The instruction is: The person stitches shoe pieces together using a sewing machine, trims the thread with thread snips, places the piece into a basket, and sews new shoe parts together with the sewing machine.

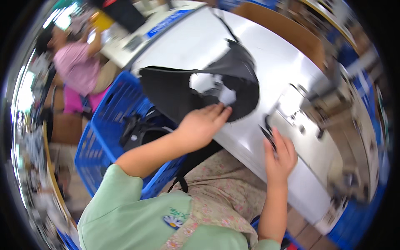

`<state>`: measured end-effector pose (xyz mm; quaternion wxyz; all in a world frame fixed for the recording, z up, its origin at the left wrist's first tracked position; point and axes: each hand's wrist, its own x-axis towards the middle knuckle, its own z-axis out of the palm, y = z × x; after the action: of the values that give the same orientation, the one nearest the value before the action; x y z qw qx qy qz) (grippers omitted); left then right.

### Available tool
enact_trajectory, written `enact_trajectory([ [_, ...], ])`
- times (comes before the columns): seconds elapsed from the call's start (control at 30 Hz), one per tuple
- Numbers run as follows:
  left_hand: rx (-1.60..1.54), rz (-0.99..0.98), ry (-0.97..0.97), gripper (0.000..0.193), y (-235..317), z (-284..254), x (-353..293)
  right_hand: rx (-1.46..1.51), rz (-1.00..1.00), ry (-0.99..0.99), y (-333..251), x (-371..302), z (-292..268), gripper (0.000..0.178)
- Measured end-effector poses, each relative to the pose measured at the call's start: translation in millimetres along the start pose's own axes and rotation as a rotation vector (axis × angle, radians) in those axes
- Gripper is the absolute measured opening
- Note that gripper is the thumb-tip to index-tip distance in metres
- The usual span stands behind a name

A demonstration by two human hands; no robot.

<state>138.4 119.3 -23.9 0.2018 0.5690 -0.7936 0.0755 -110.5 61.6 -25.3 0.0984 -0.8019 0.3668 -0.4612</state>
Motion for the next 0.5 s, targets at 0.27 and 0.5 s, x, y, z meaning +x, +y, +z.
enact_trajectory([
  [0.27, 0.027, -0.587, 0.204, 0.023, -17, 5, -167, 0.140, 0.429, -0.101, 32, -44, 8, 0.037],
  [0.5, -0.031, -0.817, 0.229, 0.013, -8, -2, -227, 0.074, 0.438, -0.154, 36, -33, 13, 0.039],
])
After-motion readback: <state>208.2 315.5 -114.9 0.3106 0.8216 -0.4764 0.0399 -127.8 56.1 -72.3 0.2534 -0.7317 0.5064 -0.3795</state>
